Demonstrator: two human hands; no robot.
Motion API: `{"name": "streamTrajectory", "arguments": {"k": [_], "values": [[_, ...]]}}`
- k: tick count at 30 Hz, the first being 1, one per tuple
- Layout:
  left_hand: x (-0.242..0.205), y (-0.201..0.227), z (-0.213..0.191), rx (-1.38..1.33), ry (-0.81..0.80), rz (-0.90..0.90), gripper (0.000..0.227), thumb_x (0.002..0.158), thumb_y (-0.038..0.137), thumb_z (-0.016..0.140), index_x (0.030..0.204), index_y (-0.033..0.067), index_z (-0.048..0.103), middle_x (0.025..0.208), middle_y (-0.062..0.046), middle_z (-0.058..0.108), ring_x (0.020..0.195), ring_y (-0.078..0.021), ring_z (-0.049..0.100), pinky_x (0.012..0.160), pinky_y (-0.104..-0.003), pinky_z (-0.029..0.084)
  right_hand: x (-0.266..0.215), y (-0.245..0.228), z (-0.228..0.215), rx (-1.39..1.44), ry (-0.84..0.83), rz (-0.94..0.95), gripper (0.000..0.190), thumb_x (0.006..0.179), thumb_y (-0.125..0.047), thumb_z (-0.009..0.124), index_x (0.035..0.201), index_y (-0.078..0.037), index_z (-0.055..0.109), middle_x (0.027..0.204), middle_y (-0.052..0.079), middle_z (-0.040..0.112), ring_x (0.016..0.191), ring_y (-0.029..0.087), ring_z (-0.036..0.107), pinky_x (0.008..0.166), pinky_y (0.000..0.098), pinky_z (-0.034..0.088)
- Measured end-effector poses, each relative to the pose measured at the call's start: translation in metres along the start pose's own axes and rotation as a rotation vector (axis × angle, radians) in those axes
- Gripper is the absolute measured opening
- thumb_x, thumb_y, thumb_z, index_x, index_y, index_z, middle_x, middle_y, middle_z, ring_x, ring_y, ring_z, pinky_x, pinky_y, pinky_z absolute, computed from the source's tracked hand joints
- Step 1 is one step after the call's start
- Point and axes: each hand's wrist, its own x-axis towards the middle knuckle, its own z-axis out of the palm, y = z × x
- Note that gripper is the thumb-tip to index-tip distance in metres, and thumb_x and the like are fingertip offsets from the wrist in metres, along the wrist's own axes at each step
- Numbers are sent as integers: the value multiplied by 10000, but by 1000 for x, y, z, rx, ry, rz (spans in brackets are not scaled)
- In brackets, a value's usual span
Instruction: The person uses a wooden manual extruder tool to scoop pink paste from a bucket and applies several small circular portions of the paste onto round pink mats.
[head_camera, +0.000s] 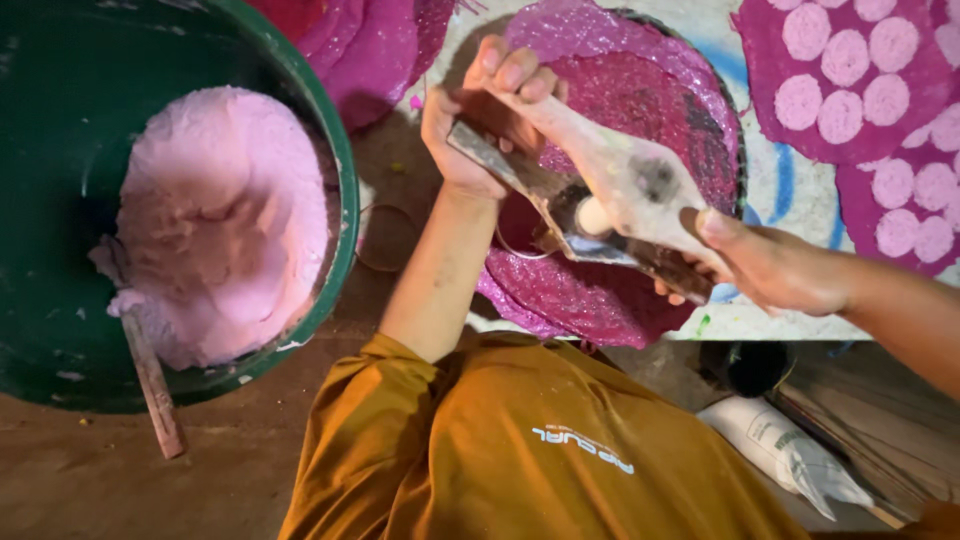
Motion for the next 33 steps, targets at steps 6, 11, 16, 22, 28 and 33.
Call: {"name": "streamTrajectory", "arguments": {"k": [6,11,16,22,28,33], "values": [[-6,36,-8,26,-69,2,273,1051,411,476,1074,146,537,1032,-2,591,1016,-162,590,992,-341,485,20,-19,19,-1,40,-172,830,1031,-726,217,1197,-14,609,916,167,644,777,243,518,666,377,454],[-18,35,-9,26,21,27,233,1044,378,466,1097,161,534,996,-4,586,1003,-168,585,944,-331,480,23,-28,28,144,18,-67,855,905,-722,248,1094,-14,687,882,116,746,827,216,697,795,383,569],[-18,4,-28,-50,33,21,290,1022,431,481,1109,156,513,1048,-11,569,1044,-178,576,1018,-378,485,10,-31,25,88,153,100,877,917,-742,275,984,9,723,785,116,742,739,244,694,738,394,568],[9,2,-39,-15,-26,-20,305,1003,442,475,1089,150,504,1007,-4,561,1010,-178,574,1017,-410,501,10,-26,20,-157,346,-75,827,972,-699,250,904,0,687,726,105,620,666,185,538,635,369,462],[19,33,-26,66,-34,-66,268,1022,416,432,1030,161,513,921,3,549,909,-169,589,873,-354,533,34,-28,37,-1,337,-264,750,967,-674,317,923,-9,659,740,67,633,663,165,574,592,346,484],[4,44,-15,103,6,-39,314,995,451,444,1021,146,513,933,-2,555,923,-180,593,836,-354,544,42,-26,50,-1,288,-196,798,974,-672,278,888,8,686,723,90,690,644,177,660,608,344,525]]}}
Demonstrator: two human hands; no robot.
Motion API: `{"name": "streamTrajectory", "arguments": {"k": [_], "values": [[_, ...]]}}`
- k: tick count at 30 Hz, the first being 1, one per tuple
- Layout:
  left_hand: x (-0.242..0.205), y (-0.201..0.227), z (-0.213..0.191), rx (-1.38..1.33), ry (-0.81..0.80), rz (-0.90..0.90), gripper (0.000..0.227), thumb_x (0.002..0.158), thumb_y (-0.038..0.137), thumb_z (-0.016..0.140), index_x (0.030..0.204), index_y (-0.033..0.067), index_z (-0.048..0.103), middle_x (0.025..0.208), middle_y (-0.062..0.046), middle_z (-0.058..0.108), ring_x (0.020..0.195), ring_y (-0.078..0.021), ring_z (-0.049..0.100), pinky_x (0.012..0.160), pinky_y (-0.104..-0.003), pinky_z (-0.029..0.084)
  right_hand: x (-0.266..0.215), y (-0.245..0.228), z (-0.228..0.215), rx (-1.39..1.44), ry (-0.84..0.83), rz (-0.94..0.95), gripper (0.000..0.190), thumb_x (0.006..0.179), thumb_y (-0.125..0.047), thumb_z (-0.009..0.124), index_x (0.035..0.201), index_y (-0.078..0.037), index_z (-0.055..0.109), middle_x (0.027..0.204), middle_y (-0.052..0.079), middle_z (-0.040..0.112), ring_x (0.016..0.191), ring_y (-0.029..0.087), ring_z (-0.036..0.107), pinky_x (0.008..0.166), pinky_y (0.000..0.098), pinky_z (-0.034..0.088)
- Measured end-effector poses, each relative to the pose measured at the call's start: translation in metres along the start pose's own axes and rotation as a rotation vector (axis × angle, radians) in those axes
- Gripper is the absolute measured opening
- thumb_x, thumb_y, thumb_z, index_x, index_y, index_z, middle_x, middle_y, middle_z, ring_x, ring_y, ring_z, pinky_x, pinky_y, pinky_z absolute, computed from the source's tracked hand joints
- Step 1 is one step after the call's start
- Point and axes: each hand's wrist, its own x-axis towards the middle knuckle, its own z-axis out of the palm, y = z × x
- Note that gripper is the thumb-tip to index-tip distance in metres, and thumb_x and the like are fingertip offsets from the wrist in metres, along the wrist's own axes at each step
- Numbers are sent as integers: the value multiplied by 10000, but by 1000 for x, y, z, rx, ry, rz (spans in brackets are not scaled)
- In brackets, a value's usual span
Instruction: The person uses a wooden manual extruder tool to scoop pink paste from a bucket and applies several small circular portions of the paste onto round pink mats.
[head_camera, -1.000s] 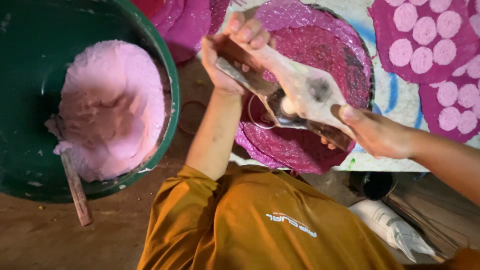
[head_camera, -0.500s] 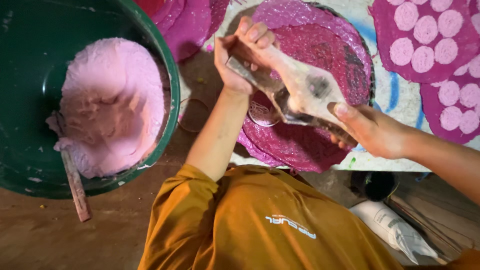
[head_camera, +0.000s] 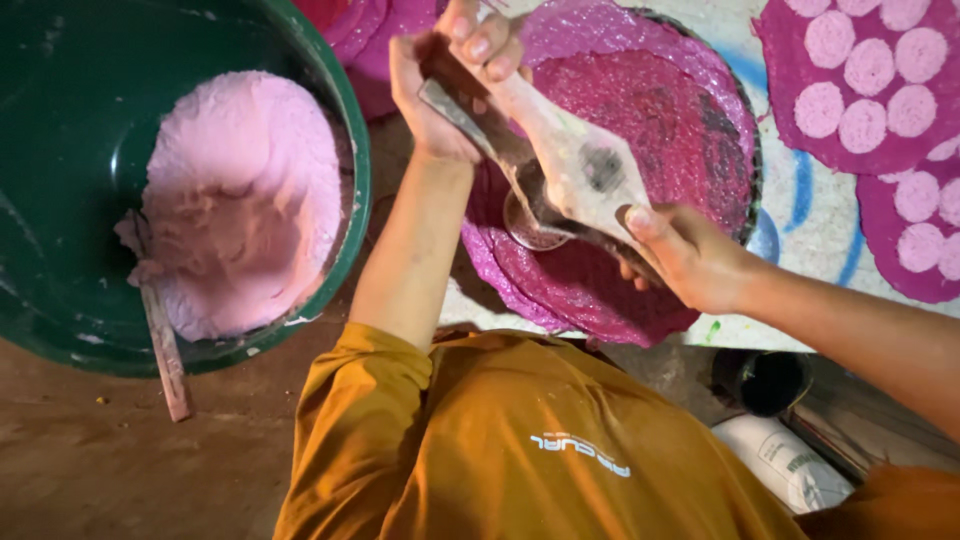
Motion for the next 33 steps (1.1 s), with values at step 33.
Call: {"name": "streamTrajectory", "arguments": {"k": [33], "values": [[-65,5,69,1744,299,-565,671,869,213,706,1504,129,508,1447,-76,612,1265,-245,639,1141,-415,515,-24,70,-10,581,66,-423,1001,752,-936,473,1151,-25,585,912,86,626,792,183,569,705,356,471]]}}
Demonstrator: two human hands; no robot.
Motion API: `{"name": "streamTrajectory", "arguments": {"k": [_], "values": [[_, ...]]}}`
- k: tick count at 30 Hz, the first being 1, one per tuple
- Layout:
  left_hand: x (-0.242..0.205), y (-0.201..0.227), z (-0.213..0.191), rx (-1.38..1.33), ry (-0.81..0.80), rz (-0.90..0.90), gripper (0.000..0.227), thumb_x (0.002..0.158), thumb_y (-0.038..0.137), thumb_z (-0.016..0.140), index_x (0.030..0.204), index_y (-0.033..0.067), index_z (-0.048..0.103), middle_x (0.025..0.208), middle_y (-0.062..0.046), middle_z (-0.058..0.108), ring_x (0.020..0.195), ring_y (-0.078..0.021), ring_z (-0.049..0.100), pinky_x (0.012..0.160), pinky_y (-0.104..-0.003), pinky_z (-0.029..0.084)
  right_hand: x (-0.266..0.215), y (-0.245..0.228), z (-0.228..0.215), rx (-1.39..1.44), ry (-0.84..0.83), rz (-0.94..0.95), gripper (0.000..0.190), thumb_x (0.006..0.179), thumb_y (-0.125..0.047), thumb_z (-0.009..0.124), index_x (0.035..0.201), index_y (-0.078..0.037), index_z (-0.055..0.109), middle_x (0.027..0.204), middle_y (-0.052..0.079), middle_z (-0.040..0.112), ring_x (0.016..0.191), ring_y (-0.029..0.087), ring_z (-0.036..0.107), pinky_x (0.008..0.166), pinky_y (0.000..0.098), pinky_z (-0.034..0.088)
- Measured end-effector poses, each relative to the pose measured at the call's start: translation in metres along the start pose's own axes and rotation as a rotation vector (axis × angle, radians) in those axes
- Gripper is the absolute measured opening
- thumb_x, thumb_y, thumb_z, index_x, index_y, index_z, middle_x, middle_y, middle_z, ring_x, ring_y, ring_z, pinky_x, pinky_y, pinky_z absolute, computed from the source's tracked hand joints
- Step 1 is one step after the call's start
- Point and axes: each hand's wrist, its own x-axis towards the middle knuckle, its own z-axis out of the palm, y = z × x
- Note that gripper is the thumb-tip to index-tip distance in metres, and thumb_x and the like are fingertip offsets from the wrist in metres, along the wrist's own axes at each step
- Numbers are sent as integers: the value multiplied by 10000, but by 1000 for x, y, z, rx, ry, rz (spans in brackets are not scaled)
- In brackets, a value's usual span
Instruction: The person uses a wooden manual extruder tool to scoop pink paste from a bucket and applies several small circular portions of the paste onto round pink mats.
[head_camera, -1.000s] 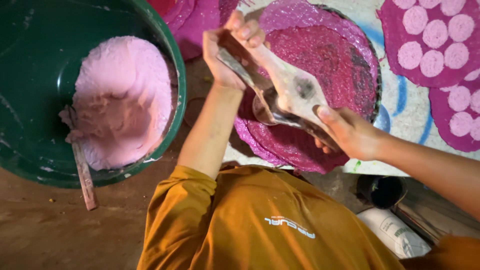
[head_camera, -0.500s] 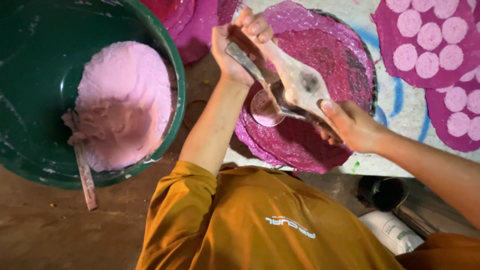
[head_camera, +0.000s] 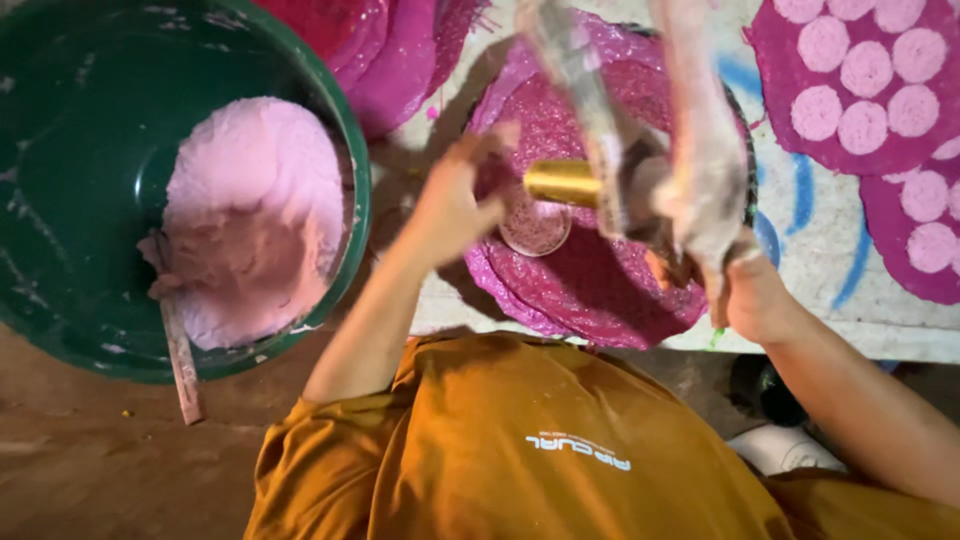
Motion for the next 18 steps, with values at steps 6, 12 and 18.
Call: {"name": "streamTrajectory", "arguments": {"k": [6,12,18], "values": [[-20,19,30,627,-184,68,1221,616,394,945,1570,70,256,1494,-207,413,1383,-367,312,1142,-615,243,-13,11,8,577,-187,-36,1124,834,-955,372,1295,41,614,842,121,633,755,225,575,687,391,431],[-26,58,38,33,-130,374,1058,751,436,912,1615,141,377,1649,-115,466,1560,-283,399,1302,-541,334,-30,69,42,1246,-540,8,982,964,-930,314,1367,-89,623,782,68,537,634,192,495,678,372,404],[10,98,76,-648,-62,356,1165,795,548,838,1648,106,179,1703,-99,248,1566,-285,254,1311,-464,273,-13,120,69,1219,-980,-69,871,1070,-833,286,1309,-79,649,778,1,518,630,158,504,669,346,433]]}}
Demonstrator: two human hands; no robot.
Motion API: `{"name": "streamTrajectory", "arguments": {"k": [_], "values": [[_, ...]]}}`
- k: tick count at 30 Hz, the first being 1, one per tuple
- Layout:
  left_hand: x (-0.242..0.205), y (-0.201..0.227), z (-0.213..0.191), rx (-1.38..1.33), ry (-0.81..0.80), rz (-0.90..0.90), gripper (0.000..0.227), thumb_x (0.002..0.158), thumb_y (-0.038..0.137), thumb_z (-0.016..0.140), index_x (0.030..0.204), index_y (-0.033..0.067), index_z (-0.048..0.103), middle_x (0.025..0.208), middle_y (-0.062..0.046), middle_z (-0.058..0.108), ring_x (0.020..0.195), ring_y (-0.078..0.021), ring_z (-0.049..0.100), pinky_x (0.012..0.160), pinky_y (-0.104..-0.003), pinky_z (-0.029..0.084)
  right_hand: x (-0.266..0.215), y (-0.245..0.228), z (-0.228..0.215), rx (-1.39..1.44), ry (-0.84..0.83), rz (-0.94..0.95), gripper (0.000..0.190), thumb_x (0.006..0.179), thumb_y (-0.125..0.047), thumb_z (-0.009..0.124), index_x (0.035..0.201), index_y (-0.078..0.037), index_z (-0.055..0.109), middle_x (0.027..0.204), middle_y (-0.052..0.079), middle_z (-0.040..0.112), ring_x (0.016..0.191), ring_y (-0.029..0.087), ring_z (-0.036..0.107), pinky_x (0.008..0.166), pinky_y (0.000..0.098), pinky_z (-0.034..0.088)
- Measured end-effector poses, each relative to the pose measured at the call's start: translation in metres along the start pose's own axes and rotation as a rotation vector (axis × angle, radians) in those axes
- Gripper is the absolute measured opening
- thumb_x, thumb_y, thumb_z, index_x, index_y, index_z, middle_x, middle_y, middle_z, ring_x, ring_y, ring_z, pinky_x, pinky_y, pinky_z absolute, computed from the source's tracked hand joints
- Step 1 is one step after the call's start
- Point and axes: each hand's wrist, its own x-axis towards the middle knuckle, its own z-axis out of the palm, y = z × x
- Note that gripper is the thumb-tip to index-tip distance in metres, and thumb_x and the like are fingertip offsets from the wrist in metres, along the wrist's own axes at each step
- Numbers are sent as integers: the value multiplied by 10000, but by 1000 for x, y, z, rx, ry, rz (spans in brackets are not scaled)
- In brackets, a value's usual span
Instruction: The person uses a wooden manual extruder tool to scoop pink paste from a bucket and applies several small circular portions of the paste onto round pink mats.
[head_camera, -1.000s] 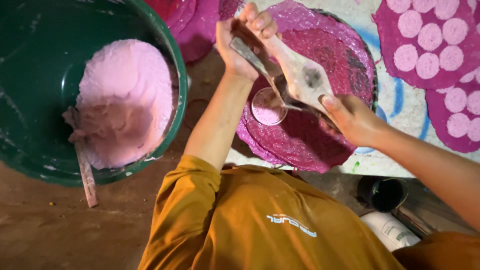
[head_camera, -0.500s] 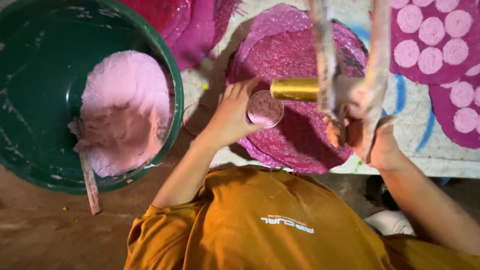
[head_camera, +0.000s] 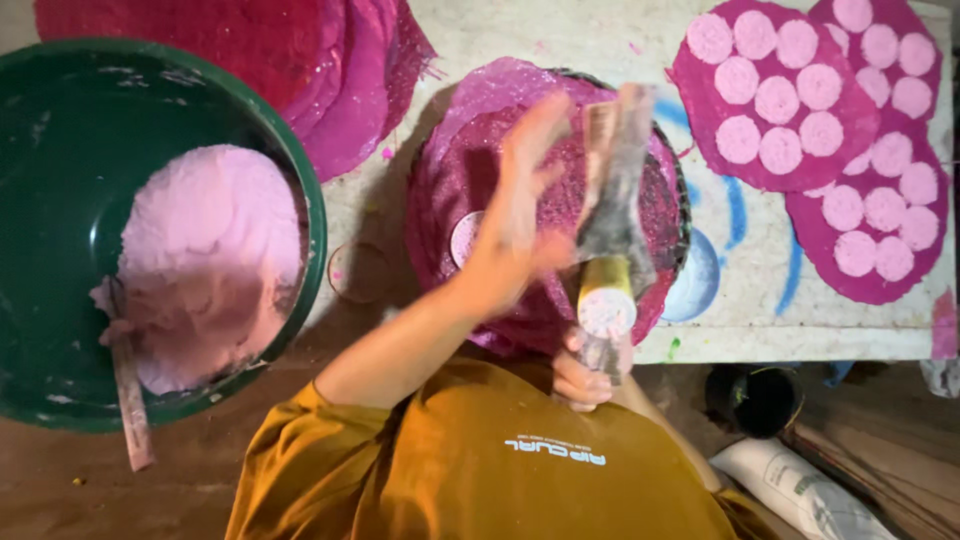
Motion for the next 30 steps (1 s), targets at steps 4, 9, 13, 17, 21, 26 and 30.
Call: {"name": "streamTrajectory", "arguments": {"k": [4,9,13,17,21,26,30], "values": [[50,-22,0,39,170,-199,1276,759,445,883,1647,74,46,1644,-177,249,1494,-353,304,1127,-488,365,1,9,0,63,-19,43,874,1028,-842,304,1324,-85,624,828,16,535,674,171,524,687,359,449],[59,-59,12,-295,356,-227,954,727,285,876,1423,74,258,1271,-181,614,1020,-231,651,782,-365,578,-11,-1,12,75,24,62,886,977,-854,327,1342,-92,593,890,35,555,728,187,549,709,376,469],[50,-72,12,-237,335,-255,380,855,225,822,1105,7,637,874,-63,679,745,-118,633,656,-273,519,-12,-4,9,52,103,54,901,935,-863,345,1357,-98,568,940,50,572,772,200,569,727,389,484],[51,-75,10,-248,341,-196,237,866,193,816,943,59,637,813,-2,651,707,-93,595,625,-268,495,-5,-5,2,34,186,59,922,893,-872,363,1372,-104,543,990,65,589,815,213,589,744,402,500],[51,-79,9,-248,329,-173,241,882,217,815,893,55,637,815,6,623,722,-97,564,644,-281,476,0,-10,-1,21,259,62,948,852,-881,381,1387,-110,518,1039,80,606,859,226,609,762,416,515],[56,-62,6,-235,294,-233,294,855,263,819,982,62,646,855,-43,697,792,-144,660,740,-311,551,-2,-22,7,-45,407,41,987,800,-893,404,1405,-118,487,1101,99,627,913,242,634,784,432,535],[67,-25,-2,-248,189,-365,486,712,386,822,1095,182,603,949,6,735,894,-142,716,848,-319,599,3,-42,25,-233,637,49,1022,758,-902,422,1420,-124,462,1151,115,644,957,255,654,802,446,550]]}}
